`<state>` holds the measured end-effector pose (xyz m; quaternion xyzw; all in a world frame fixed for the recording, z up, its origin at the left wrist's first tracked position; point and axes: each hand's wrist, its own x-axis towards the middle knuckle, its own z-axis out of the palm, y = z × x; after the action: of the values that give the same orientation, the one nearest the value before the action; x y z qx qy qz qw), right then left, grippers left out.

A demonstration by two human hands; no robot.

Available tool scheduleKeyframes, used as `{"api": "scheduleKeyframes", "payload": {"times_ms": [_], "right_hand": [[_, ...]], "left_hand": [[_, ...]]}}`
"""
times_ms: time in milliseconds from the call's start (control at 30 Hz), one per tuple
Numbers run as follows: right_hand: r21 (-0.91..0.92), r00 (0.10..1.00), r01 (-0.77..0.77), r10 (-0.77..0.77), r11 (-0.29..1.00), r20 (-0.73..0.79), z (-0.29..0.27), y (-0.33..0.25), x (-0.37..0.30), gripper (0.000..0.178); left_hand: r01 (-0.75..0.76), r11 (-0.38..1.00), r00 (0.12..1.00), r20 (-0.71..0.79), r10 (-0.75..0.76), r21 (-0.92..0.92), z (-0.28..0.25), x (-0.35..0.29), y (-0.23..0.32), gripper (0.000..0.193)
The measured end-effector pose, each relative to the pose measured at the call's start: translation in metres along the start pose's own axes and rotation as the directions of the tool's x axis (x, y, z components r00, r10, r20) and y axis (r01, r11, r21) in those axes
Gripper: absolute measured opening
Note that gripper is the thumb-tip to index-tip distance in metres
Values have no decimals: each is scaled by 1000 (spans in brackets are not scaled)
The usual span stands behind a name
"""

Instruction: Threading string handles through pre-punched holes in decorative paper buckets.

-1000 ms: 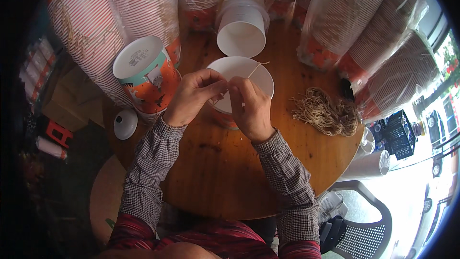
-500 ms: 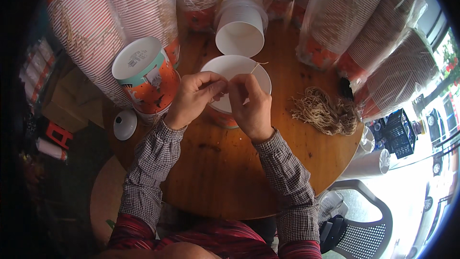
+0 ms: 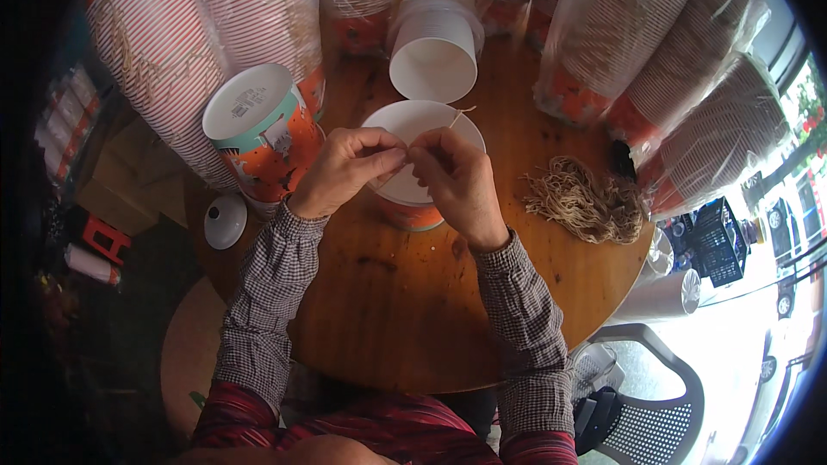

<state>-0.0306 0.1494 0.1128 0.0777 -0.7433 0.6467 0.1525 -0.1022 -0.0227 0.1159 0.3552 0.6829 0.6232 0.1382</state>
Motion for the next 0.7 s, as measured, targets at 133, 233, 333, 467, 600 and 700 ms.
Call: {"api": "scheduleKeyframes", "payload": {"times_ms": [133, 233, 333, 467, 600, 700], "right_hand": [[49, 999, -2, 0, 999, 41, 0, -1, 2, 11], [-22, 998, -30, 31, 999, 50, -1, -2, 1, 12], [-35, 997, -36, 38, 999, 66, -1, 0, 1, 12], [49, 996, -49, 45, 998, 77, -2, 2, 1, 12], [-7, 998, 23, -22, 1000, 51, 6, 3, 0, 10], [62, 997, 77, -77, 995, 5, 7, 6, -1, 12]], "left_hand": [[39, 987, 999, -25, -44, -158, -2, 0, 0, 17], [74, 964, 997, -10, -79, -255, -4, 0, -1, 16], [96, 943, 995, 4, -99, -319, -4, -1, -1, 16], [174, 915, 984, 112, -142, -363, -5, -1, 1, 16], [200, 888, 977, 159, -145, -415, -4, -4, 5, 17], [175, 829, 984, 91, -150, -531, -3, -3, 3, 18]]}}
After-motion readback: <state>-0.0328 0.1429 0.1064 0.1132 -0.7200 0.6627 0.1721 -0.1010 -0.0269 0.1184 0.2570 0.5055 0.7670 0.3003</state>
